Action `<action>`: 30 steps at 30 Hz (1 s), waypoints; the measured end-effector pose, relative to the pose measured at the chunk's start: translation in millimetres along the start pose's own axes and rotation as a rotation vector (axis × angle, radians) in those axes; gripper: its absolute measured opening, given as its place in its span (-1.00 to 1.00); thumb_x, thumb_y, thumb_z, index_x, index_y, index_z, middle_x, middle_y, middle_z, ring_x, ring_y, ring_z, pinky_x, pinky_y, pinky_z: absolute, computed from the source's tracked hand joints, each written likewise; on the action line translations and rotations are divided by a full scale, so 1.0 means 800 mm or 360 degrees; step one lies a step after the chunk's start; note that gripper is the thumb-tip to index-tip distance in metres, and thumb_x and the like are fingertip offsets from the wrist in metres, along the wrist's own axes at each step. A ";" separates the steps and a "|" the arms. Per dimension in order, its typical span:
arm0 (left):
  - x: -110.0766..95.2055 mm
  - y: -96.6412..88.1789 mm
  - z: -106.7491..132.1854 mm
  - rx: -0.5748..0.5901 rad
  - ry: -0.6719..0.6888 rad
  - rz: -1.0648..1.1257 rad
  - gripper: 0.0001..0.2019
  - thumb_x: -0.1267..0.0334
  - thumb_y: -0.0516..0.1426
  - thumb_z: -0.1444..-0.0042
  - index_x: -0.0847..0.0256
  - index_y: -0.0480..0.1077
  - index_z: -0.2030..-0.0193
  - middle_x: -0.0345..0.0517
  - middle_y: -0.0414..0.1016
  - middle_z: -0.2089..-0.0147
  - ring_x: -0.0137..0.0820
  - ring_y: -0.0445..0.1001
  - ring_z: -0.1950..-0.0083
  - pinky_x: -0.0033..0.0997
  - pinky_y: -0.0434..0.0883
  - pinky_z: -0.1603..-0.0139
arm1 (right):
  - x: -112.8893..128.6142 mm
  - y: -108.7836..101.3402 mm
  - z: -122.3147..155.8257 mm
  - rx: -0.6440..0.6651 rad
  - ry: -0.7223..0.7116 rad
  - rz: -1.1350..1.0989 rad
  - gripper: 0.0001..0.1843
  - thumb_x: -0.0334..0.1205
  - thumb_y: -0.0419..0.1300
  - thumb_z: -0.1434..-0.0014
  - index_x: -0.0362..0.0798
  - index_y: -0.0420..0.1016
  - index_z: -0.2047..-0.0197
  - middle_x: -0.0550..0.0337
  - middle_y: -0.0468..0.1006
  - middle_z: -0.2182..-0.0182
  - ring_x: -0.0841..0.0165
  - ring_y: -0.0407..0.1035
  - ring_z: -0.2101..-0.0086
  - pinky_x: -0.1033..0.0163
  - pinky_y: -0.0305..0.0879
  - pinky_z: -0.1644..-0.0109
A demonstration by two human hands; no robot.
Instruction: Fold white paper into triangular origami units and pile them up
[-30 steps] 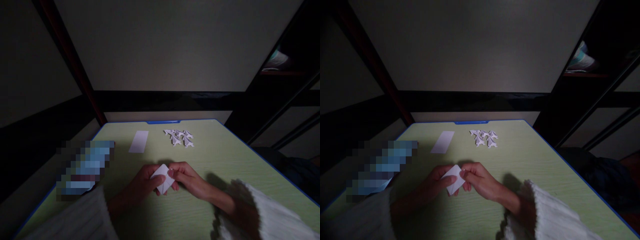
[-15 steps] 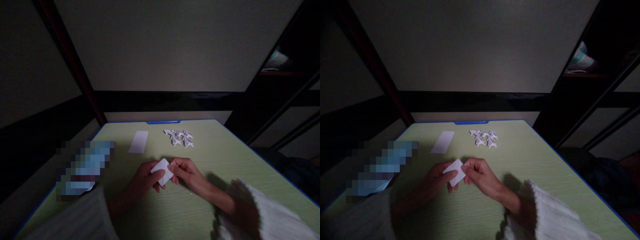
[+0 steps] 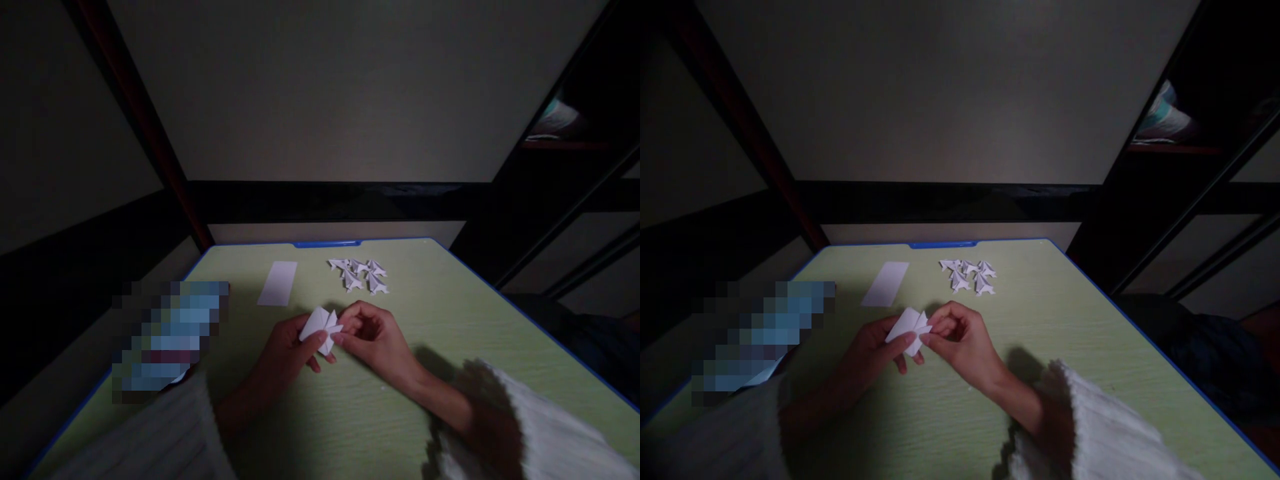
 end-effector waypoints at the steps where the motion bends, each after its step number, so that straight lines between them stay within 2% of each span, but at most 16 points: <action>1: 0.000 0.000 0.000 0.0003 0.0004 -0.0006 -0.80 0.24 0.08 0.12 0.37 0.35 0.40 -0.15 0.42 0.60 -0.44 0.40 0.58 -0.58 0.27 0.68 | 0.000 -0.001 0.000 0.0000 -0.0001 0.0000 -0.76 -0.39 0.32 0.30 -0.15 0.32 0.53 0.33 0.42 0.66 0.57 0.29 0.64 0.46 0.19 0.56; 8: 0.002 -0.002 -0.001 -0.0008 -0.0010 0.0005 -0.82 0.25 0.09 0.13 0.37 0.35 0.42 -0.16 0.41 0.59 -0.45 0.40 0.59 -0.58 0.27 0.68 | 0.004 -0.001 0.001 0.0022 -0.0186 0.0113 -0.93 -0.41 0.23 0.17 -0.13 0.45 0.50 0.28 0.42 0.59 0.56 0.30 0.59 0.43 0.24 0.51; 12: 0.003 -0.002 -0.001 -0.0012 -0.0021 0.0021 -0.82 0.27 0.09 0.13 0.37 0.35 0.41 -0.17 0.41 0.58 -0.46 0.40 0.59 -0.58 0.26 0.68 | 0.010 -0.003 0.001 -0.0026 -0.0354 0.0316 -0.89 -0.45 0.23 0.17 -0.08 0.52 0.50 0.20 0.40 0.43 0.51 0.33 0.45 0.39 0.27 0.42; 17: 0.003 -0.002 -0.001 0.0018 -0.0018 0.0062 -0.83 0.26 0.09 0.13 0.36 0.35 0.44 -0.19 0.40 0.63 -0.48 0.38 0.63 -0.59 0.24 0.68 | 0.016 -0.002 0.005 0.0019 -0.0415 0.0456 -0.87 -0.45 0.20 0.13 -0.04 0.52 0.54 0.15 0.36 0.34 0.45 0.31 0.37 0.34 0.27 0.38; 30: -0.004 0.000 0.003 0.0074 -0.0115 0.0169 -0.85 0.27 0.09 0.18 0.36 0.35 0.49 -0.20 0.40 0.68 -0.48 0.38 0.66 -0.58 0.20 0.67 | 0.023 0.001 0.009 0.0081 -0.0518 0.0500 -0.88 -0.41 0.20 0.11 -0.01 0.52 0.52 0.16 0.34 0.32 0.41 0.29 0.34 0.26 0.26 0.31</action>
Point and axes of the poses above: each hand's wrist, its own z-axis away from the middle knuckle, its own y-axis out of the palm, x = y × z, the point moved 4 cm from there along -z, towards the middle knuckle
